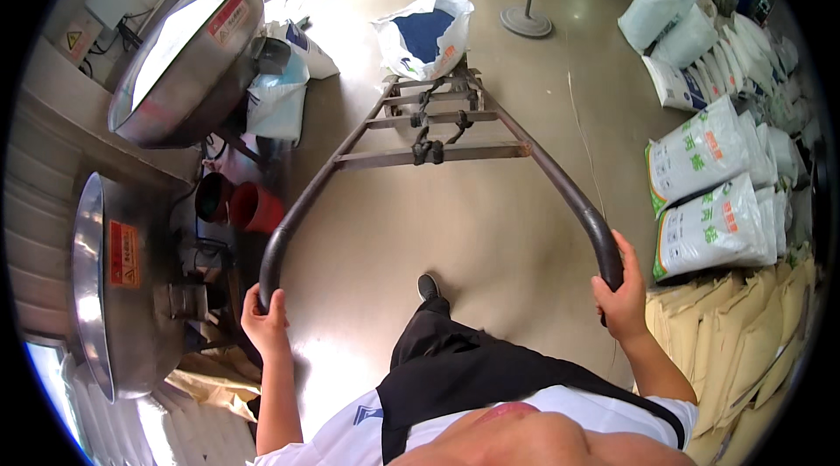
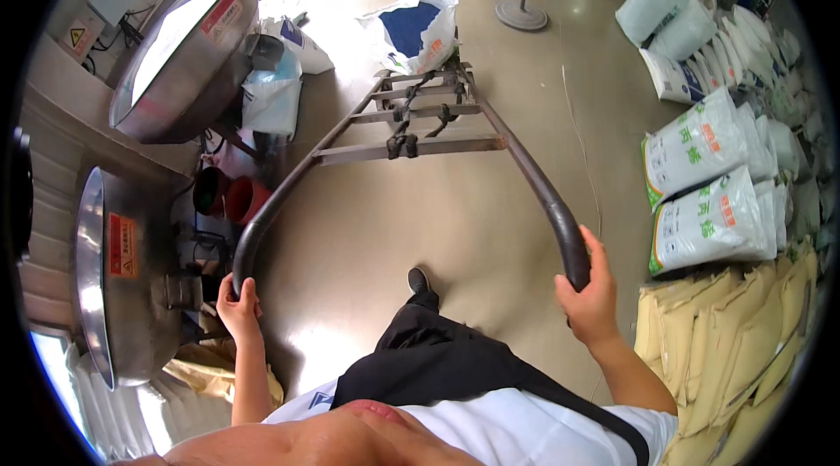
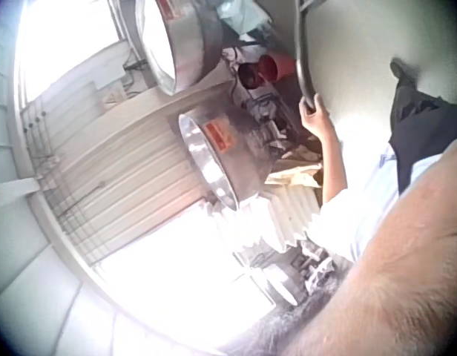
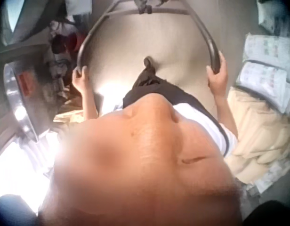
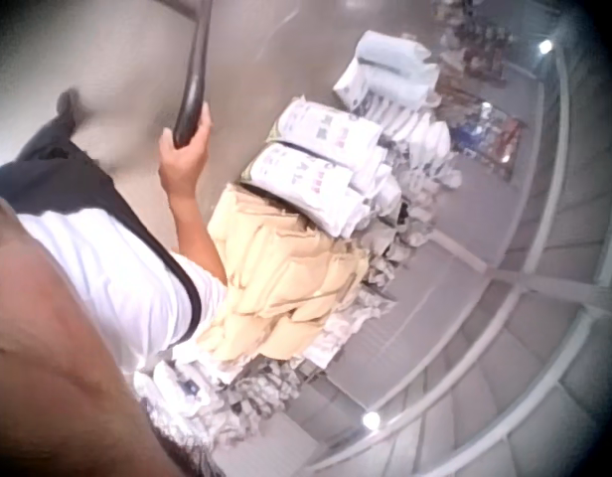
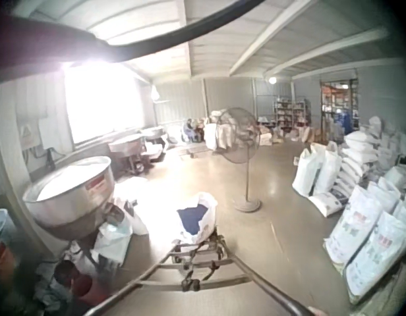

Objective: The person pushes an empty hand truck through a factory, picks up a bag by hand, loads it onto the hand truck, and pushes it across the room.

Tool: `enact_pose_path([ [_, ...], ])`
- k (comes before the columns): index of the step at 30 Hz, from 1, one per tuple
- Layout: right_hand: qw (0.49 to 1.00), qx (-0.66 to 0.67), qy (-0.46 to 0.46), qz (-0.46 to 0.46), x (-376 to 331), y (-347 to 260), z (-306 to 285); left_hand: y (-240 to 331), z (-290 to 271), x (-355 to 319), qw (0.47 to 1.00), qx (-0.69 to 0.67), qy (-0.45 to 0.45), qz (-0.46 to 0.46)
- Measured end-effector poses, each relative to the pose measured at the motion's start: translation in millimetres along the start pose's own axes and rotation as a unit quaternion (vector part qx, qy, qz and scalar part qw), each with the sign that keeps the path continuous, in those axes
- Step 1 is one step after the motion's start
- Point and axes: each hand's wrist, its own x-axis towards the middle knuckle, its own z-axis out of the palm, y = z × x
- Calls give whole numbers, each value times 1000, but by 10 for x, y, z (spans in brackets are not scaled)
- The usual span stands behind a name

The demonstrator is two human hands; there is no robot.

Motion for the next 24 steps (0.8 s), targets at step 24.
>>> enact_pose_path([
  [24, 950, -198, 153, -188, 3803, -389, 262, 672, 2708, 2508, 998, -6, -50, 25],
])
